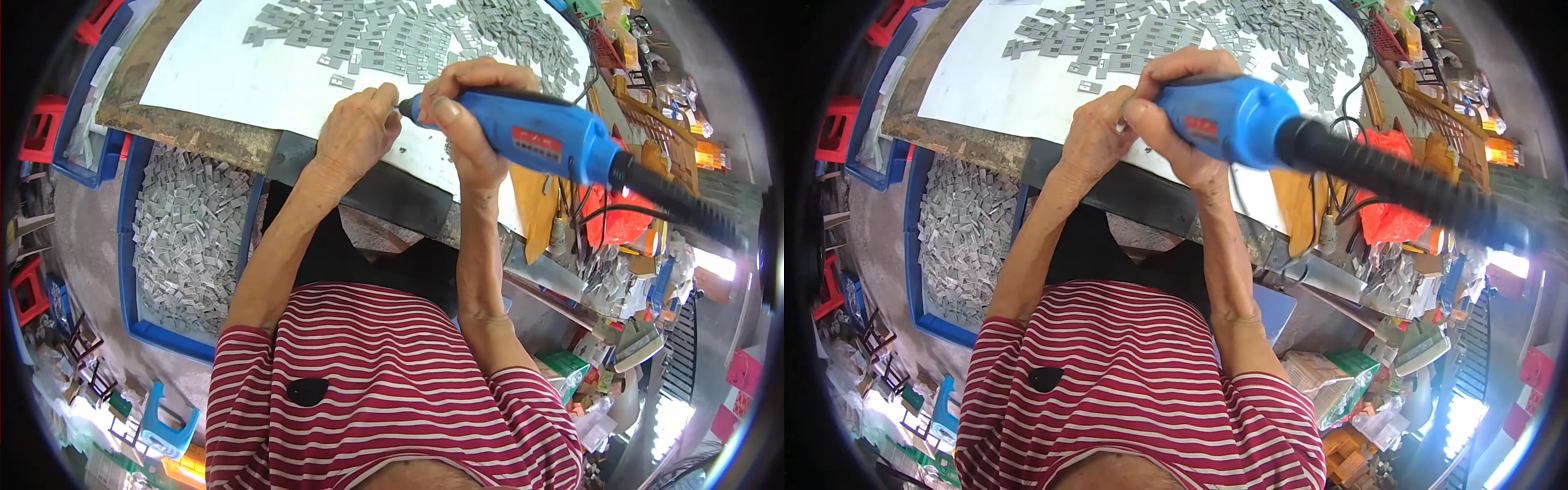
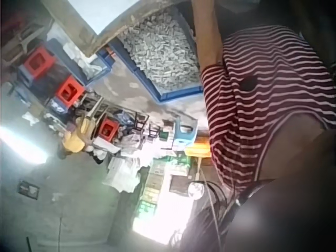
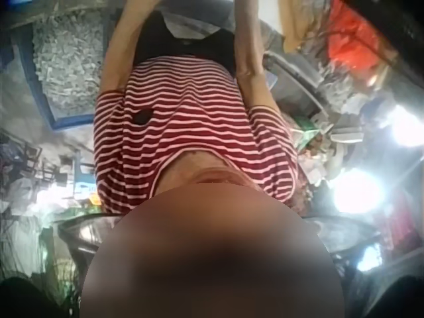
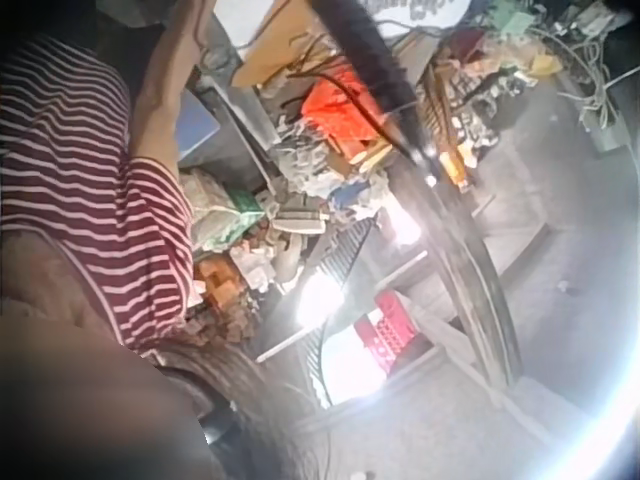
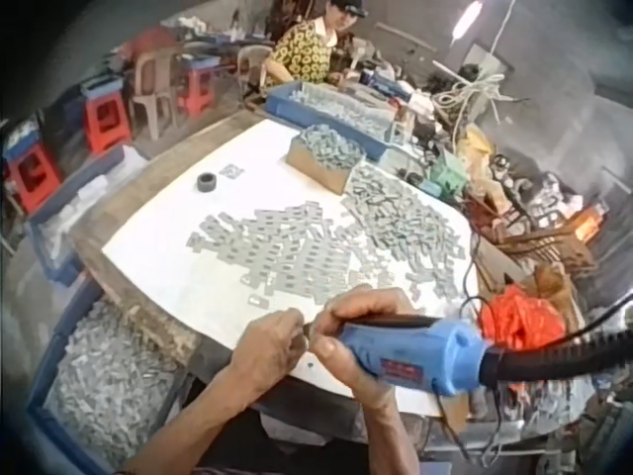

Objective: The person is using an electric screwdriver to fasten tiny screws into small metal components at a workbench.

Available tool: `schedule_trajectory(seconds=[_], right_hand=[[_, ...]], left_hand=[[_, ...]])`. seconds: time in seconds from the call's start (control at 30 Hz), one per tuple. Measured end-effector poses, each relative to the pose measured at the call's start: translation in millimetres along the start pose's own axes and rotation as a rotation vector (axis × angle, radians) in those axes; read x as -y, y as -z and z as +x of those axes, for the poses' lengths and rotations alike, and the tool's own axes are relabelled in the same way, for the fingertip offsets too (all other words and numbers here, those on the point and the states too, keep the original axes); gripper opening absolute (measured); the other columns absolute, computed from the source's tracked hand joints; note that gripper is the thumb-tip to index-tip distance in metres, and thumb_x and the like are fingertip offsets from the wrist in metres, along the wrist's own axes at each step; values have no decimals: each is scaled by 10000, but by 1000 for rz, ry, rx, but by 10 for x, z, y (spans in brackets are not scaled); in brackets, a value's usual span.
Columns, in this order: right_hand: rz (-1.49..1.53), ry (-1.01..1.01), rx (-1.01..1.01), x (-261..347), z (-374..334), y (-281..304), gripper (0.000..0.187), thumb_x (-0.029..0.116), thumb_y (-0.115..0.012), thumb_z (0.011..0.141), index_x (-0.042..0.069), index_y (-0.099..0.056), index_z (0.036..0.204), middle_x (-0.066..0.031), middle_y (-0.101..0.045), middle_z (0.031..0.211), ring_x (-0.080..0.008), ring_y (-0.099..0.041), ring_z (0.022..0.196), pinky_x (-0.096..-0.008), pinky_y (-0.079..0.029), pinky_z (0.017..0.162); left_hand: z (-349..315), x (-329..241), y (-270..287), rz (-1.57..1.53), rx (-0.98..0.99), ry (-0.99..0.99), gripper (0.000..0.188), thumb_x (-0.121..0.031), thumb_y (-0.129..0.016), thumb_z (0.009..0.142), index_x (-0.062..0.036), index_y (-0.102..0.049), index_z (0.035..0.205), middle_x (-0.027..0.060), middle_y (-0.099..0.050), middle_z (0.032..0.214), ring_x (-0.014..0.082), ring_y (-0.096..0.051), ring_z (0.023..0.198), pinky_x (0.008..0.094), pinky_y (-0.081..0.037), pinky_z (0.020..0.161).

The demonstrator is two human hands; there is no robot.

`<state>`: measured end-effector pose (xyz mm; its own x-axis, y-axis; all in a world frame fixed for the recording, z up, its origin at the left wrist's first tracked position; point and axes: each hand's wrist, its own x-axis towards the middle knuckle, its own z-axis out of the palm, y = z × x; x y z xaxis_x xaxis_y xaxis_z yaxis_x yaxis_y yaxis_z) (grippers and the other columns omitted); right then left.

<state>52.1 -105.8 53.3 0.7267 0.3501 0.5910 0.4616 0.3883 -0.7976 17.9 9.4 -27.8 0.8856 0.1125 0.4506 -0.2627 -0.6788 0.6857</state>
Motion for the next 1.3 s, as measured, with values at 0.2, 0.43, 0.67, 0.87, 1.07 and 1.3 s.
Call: schedule_trajectory(seconds=[0.2,0.43,0.67,0.87,1.07,1.3], right_hand=[[-90,19,62,126,-17,59,333,-1,-638,699,7,-441,967,-123,-533,778,-169,-538,638,-294,-465,583],[-122,48,161,215,-115,118,314,-25,-578,730,-1,-409,993,-155,-490,788,-214,-519,600,-356,-455,544],[50,84,-26,379,-9,172,273,86,-527,725,6,-443,972,-160,-493,767,-211,-510,540,-401,-443,549],[151,157,-101,543,-52,303,290,47,-505,727,11,-449,1009,-156,-494,795,-216,-516,558,-390,-440,578],[84,110,-161,519,-120,306,275,74,-511,736,13,-464,999,-152,-486,795,-217,-504,564,-396,-418,592],[83,30,-239,448,-144,259,242,46,-511,737,2,-451,968,-165,-501,789,-226,-516,567,-400,-429,592]], left_hand=[[-30,-115,114,-135,77,108,153,-46,-606,693,-35,-488,789,154,-563,655,349,-577,663,419,-458,606],[-42,-202,65,-180,111,125,120,-34,-594,694,-28,-493,759,158,-560,653,346,-570,657,414,-454,594],[-52,-132,138,-378,175,330,186,-71,-613,729,-7,-560,896,66,-578,602,104,-559,560,227,-420,495],[18,-79,219,-842,168,553,210,-73,-629,738,10,-579,924,18,-608,658,63,-541,583,195,-420,532],[32,-133,238,-861,194,599,229,-72,-599,745,32,-591,949,31,-614,669,63,-540,582,189,-415,559],[47,-93,249,-874,191,592,222,-84,-585,742,41,-599,924,42,-616,654,64,-526,558,195,-412,554]])
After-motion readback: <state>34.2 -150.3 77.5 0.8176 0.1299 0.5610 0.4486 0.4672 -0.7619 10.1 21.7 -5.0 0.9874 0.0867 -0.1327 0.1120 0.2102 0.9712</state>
